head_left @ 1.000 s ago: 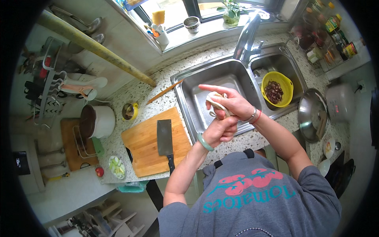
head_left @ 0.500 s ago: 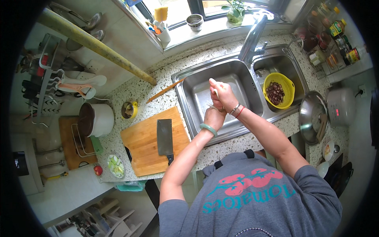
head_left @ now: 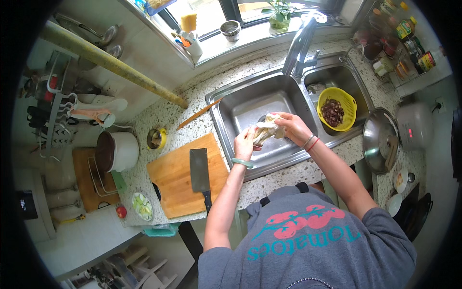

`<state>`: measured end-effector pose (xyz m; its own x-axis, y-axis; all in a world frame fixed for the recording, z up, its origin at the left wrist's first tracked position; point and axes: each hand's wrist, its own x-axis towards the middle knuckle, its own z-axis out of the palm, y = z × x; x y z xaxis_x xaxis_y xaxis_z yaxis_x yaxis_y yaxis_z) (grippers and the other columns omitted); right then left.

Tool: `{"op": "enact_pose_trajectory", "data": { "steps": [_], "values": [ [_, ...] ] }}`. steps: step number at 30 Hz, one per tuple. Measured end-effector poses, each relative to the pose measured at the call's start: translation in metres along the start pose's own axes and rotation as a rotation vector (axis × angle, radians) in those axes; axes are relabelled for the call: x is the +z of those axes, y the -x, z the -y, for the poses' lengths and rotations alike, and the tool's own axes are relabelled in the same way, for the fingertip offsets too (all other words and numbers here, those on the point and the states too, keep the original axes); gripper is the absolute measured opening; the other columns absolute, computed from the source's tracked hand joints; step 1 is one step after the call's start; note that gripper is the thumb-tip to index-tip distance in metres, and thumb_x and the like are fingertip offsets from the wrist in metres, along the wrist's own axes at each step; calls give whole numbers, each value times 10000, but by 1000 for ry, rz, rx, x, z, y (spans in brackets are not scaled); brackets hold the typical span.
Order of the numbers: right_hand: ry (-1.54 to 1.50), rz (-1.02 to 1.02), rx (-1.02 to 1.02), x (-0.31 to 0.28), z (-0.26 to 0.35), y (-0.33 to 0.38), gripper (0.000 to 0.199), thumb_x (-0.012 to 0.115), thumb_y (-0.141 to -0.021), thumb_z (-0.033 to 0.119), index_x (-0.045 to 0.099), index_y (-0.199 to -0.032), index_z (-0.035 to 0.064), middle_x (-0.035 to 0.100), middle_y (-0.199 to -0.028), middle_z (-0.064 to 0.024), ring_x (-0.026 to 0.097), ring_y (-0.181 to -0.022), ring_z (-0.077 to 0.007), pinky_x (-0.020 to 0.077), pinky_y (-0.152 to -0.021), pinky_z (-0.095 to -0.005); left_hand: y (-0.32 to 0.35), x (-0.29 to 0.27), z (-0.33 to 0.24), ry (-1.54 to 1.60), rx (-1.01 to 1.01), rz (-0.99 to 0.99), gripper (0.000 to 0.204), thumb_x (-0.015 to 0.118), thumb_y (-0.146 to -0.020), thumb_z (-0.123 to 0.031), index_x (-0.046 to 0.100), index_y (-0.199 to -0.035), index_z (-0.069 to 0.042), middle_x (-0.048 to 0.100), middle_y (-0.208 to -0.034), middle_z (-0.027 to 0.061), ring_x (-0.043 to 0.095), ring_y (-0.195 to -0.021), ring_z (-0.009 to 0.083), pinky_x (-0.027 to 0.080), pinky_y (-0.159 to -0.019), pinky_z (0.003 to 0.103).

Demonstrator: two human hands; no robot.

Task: The person stirs food in a wok on the stove, then moves to the sink to rinse a bowl and fill it with water. They return to the stove to continue stirring, then rinse the bowl again and place it on the counter. The person wipes their hands, cleans the sink drain, and finally opens the window.

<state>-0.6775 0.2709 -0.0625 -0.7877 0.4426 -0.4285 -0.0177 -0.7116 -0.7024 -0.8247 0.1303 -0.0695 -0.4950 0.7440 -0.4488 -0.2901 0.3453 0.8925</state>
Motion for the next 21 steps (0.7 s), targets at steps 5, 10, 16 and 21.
{"op": "enact_pose_trajectory", "data": {
  "steps": [5, 10, 16, 21],
  "values": [
    [-41, -139, -49, 8, -1, 27, 366, 634, -841, 70, 531, -1175, -38, 616, -1061, -93, 617, -931, -159, 516, -784, -297, -2, -1, 6, -302, 276, -95, 374, 525, -953, -331, 622, -1130, -16, 648, -1036, 70, 587, -935, 146, 446, -842, 269],
    [120, -162, -181, 14, -5, 42, 336, 693, -815, 157, 602, -1089, -13, 645, -1008, -74, 605, -911, -121, 475, -825, -252, 19, 33, -6, -120, 217, 206, 476, 641, -883, -330, 555, -1216, 0, 607, -1135, 74, 574, -994, 142, 458, -851, 263],
    [479, -349, -399, 17, 11, 57, 337, 648, -868, 240, 598, -1092, -7, 644, -1002, -64, 604, -907, -123, 481, -813, -255, 30, 33, -8, -10, 25, 254, 386, 648, -883, -256, 566, -1168, -7, 648, -999, 44, 597, -904, 102, 467, -799, 247],
    [770, -346, -395, -15, -4, 58, 488, 633, -865, 402, 606, -1116, -16, 653, -1018, -71, 591, -936, -137, 464, -829, -277, 41, 44, -31, 416, 10, 262, 342, 623, -904, -213, 556, -1155, 9, 632, -1051, 49, 584, -941, 94, 443, -845, 231]
  ]
}}
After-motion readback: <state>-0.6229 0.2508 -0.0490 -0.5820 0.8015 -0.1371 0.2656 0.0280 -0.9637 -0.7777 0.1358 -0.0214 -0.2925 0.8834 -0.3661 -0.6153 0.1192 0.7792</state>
